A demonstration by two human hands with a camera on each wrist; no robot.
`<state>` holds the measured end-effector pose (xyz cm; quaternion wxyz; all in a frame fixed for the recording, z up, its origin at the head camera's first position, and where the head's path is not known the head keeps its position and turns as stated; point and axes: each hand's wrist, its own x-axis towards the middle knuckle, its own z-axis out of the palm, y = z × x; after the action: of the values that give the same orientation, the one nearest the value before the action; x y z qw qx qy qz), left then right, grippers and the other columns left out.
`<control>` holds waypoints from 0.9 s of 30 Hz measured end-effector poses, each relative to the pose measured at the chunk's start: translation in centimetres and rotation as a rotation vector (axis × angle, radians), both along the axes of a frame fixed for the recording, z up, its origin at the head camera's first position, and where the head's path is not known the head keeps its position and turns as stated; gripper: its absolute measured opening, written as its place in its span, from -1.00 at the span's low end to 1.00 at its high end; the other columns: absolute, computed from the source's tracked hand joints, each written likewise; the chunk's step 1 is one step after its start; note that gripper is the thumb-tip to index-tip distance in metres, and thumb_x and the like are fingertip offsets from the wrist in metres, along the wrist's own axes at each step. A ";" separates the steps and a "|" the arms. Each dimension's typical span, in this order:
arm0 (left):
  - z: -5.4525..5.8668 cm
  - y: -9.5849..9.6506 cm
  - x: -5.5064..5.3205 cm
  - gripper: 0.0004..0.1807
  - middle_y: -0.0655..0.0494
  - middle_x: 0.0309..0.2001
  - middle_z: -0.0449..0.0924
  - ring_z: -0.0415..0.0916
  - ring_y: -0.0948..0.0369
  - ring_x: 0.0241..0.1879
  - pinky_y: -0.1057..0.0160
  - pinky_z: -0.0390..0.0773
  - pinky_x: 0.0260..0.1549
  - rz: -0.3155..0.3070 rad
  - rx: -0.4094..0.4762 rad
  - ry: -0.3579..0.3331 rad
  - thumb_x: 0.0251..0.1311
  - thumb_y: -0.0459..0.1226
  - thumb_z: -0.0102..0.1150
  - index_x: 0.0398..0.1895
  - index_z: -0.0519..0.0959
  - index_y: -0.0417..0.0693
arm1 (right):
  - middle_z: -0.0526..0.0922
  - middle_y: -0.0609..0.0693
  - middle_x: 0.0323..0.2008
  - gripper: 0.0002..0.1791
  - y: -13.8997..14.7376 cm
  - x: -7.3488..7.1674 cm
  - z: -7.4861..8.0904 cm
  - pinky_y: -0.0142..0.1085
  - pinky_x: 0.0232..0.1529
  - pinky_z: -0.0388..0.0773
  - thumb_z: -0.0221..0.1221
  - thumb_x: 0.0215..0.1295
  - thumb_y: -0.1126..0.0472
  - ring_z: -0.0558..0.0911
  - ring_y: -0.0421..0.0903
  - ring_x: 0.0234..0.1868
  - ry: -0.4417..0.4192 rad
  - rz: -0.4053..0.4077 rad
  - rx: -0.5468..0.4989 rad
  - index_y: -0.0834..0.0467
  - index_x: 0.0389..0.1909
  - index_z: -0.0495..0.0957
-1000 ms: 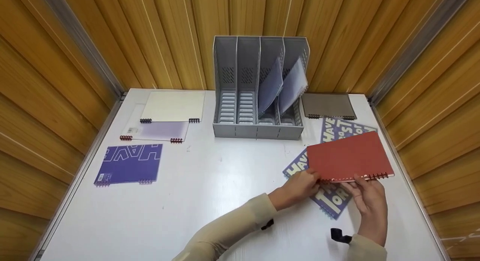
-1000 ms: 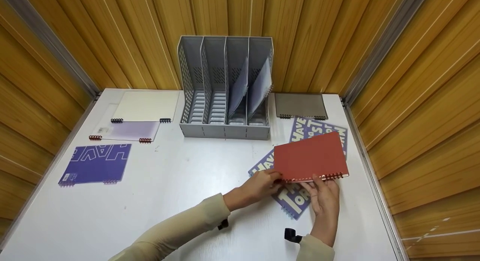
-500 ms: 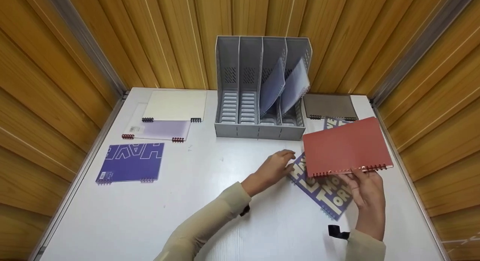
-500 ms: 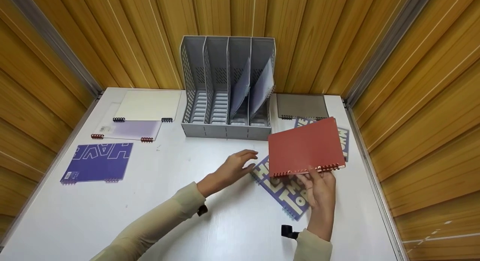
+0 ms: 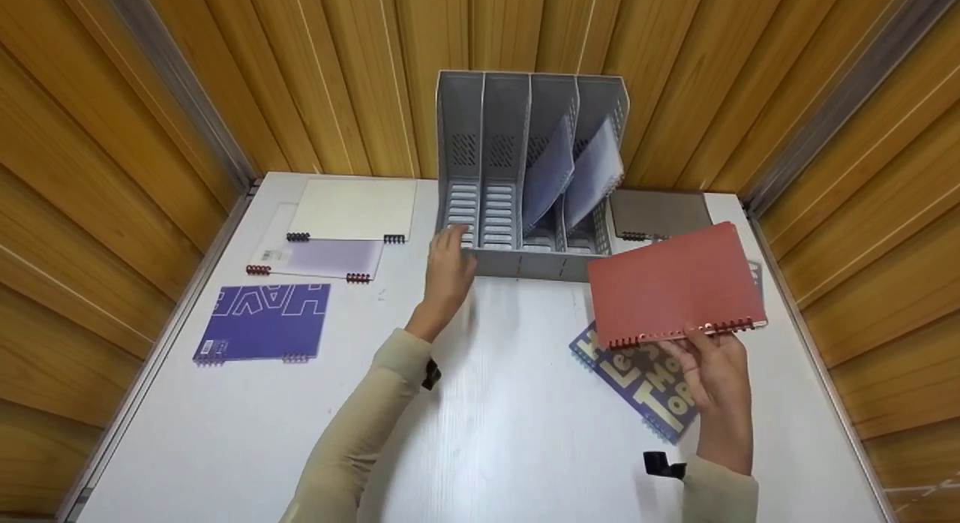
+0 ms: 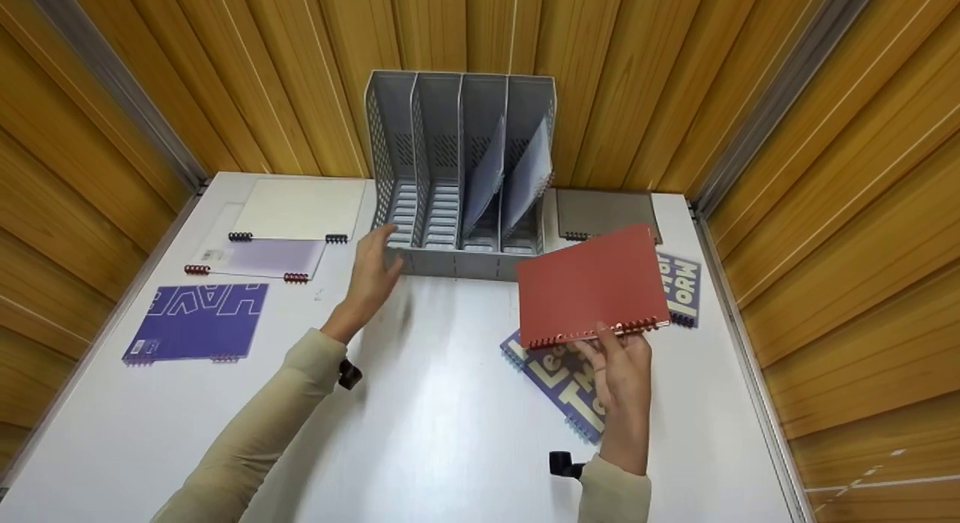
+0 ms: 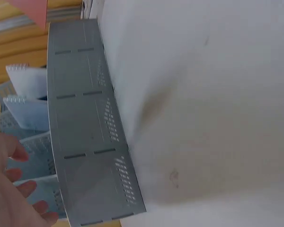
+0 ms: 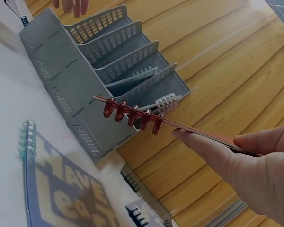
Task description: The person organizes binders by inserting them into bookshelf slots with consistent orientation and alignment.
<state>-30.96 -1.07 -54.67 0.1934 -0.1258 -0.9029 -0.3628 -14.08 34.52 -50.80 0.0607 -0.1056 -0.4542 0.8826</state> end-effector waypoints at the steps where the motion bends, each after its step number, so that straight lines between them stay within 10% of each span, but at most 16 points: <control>1: 0.0 -0.7 -0.6 -0.49 -0.21 0.34 0.40 0.28 -0.09 0.40 0.09 0.28 0.42 0.038 0.055 -0.043 0.32 -0.45 0.16 0.34 0.39 -0.29 | 0.51 0.01 0.22 -0.29 -0.2 -0.2 0.0 -0.12 0.18 0.51 0.07 0.51 0.33 0.65 -0.09 0.17 0.004 0.007 0.016 0.14 0.56 0.00; 9: -0.7 -3.8 -3.6 -0.41 -0.36 0.44 0.27 0.26 -0.13 0.44 0.06 0.30 0.41 0.130 0.245 -0.354 0.53 -0.30 -0.09 0.50 0.15 -0.43 | 0.41 0.06 0.29 -0.33 -2.3 -2.0 0.3 -0.11 0.20 0.51 0.06 0.52 0.31 0.62 -0.04 0.21 0.044 0.012 0.063 0.15 0.55 0.03; 27: -0.5 -5.2 -5.6 -0.61 -0.29 0.20 0.57 0.56 0.07 -0.04 0.07 0.59 0.01 0.110 0.381 -0.458 0.50 -0.34 -0.07 0.24 0.53 -0.40 | 0.28 0.14 0.43 -0.32 -6.2 -5.2 1.5 -0.11 0.22 0.53 -0.04 0.57 0.31 0.38 0.15 0.44 -0.009 0.025 0.101 0.11 0.61 -0.03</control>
<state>-36.52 -6.27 -55.21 0.0243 0.0471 -0.8441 -0.5336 -19.31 28.35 -49.27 0.0528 -0.1006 -0.4999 0.8586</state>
